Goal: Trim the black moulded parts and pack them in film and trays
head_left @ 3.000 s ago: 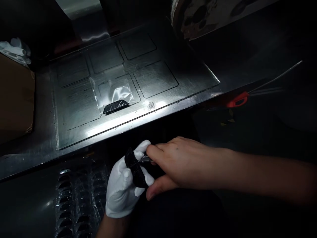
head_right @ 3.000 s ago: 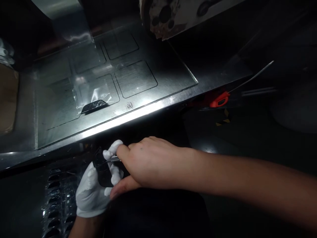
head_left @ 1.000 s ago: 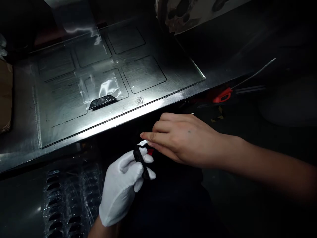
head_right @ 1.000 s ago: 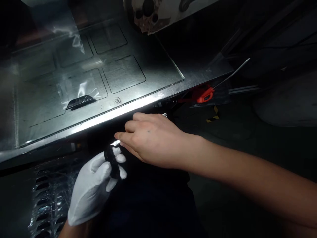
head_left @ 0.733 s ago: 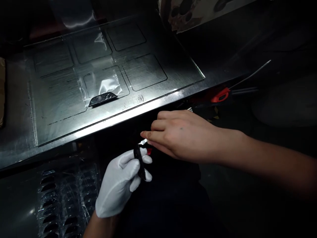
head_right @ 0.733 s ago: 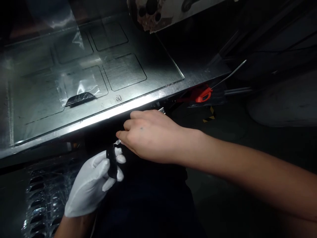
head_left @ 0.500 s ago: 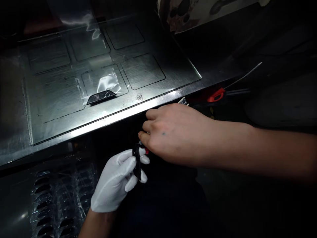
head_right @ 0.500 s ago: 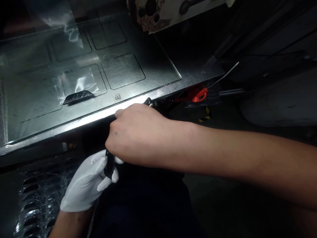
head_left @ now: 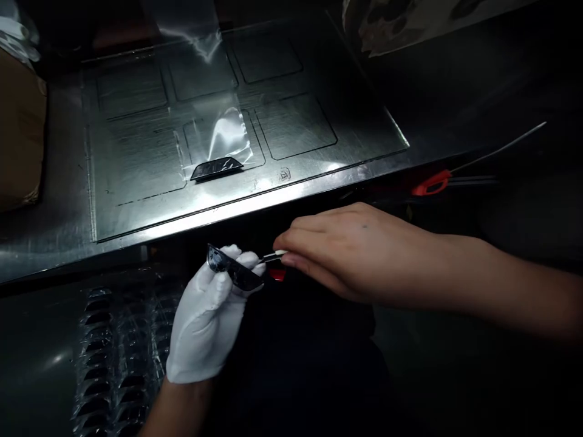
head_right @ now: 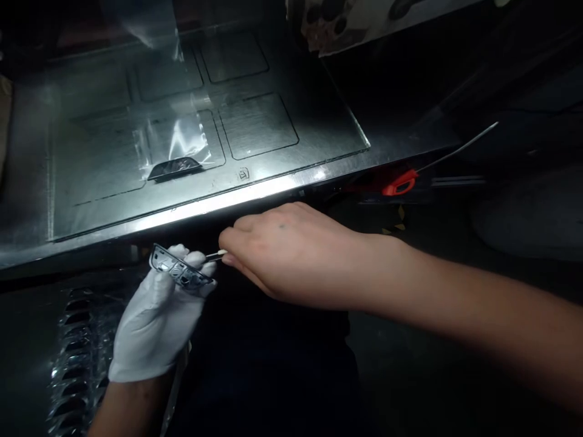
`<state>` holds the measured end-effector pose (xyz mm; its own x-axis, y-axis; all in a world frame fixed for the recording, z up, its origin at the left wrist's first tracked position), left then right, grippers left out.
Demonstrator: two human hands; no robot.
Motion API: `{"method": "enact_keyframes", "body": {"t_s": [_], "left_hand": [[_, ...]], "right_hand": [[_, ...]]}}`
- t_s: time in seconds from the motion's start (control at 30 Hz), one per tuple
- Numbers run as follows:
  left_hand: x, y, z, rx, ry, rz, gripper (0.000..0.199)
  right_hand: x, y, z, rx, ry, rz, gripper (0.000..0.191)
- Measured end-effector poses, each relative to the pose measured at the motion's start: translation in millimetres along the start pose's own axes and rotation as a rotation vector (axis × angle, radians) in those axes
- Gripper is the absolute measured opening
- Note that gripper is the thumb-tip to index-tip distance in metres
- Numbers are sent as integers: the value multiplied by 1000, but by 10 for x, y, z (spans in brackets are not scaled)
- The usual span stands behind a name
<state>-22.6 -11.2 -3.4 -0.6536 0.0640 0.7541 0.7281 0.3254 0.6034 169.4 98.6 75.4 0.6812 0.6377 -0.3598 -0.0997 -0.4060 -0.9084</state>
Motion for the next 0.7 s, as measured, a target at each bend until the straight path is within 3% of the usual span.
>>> {"method": "enact_keyframes", "body": {"t_s": [0.37,0.7], "left_hand": [[13,127,-15,26,29,76,23],[8,172,-37,94,74,162,24]], "right_hand": [[13,40,-62,-86,5,-3,28],[0,80,-122,-50,-32,-45,12]]}}
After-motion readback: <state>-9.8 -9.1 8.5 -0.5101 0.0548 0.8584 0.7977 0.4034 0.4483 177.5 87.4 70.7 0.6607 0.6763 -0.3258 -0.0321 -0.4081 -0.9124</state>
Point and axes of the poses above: each hand's wrist, its own z-axis towards the middle knuckle, its own y-axis out of the palm, x = y × z, the point moved 2 cm from there along z, towards the middle knuckle, and after that the axes turned 14 degrees about y, right-handed, at the moved point
